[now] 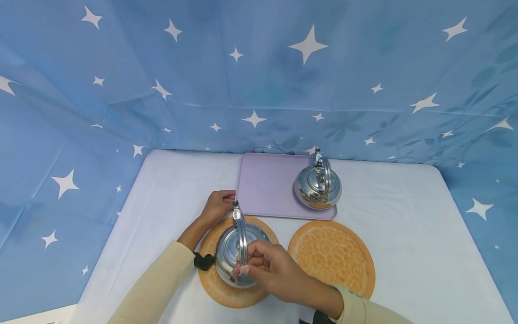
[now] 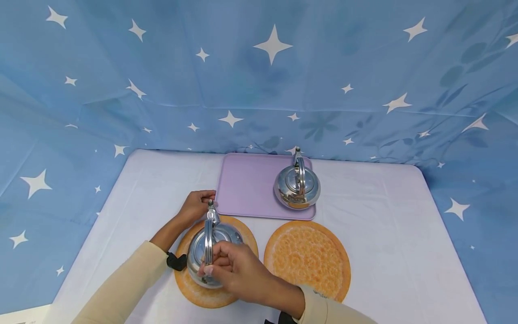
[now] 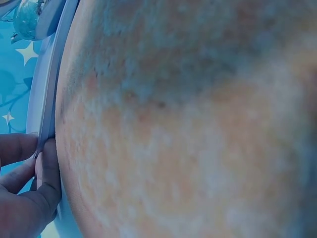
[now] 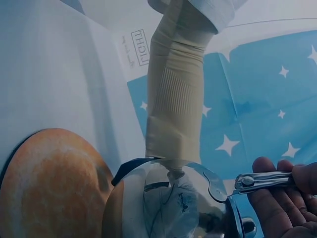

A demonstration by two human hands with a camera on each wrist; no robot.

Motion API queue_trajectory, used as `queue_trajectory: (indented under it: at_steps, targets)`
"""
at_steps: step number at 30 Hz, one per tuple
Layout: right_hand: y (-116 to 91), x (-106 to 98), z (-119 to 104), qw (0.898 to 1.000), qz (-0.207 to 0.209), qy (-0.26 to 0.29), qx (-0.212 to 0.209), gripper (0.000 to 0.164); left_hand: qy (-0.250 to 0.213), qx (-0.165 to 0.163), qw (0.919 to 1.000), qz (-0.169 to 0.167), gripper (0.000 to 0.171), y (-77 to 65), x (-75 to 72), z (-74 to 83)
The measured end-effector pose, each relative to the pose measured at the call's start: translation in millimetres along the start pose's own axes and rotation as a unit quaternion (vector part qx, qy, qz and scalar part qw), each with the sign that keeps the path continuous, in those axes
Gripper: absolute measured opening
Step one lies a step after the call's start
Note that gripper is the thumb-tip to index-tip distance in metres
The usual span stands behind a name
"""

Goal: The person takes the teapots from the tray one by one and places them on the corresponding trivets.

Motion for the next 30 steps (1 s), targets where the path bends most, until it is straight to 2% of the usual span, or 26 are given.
queue_trajectory:
  at_steps: [7,14,20,24,30]
  targets:
    - [-2,2,6,1.0,-0.001,-0.006,-0.004,0.011,0.011,0.004,0.9999,0.006,0.043,-0.3,-0.8,0.7]
    - [-6,5,14,1.0,-0.002,-0.016,-0.006,0.011,-0.004,-0.001,1.0,-0.001,0.044,-0.7,0.1,0.1]
    - [-12,4,21,0.999,0.001,-0.041,0.007,0.011,0.002,-0.007,1.0,0.0,0.045,-0.1,0.4,-0.8]
    - [-13,3,23,0.998,-0.001,-0.06,0.001,0.011,0.008,-0.005,1.0,0.001,0.044,-0.5,0.0,-0.3]
    - [-15,3,32,0.999,0.003,-0.041,0.006,0.009,0.001,-0.005,1.0,-0.003,0.046,0.3,0.7,0.6]
Point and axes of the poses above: each hand's wrist, its own y-axis towards the middle knuckle, its own x-axis out of the palm, z = x × y, the point moved 9 cm from there along y, towards the middle knuckle, and after that the axes turned 14 degrees about -x, right-handed, at the moved point
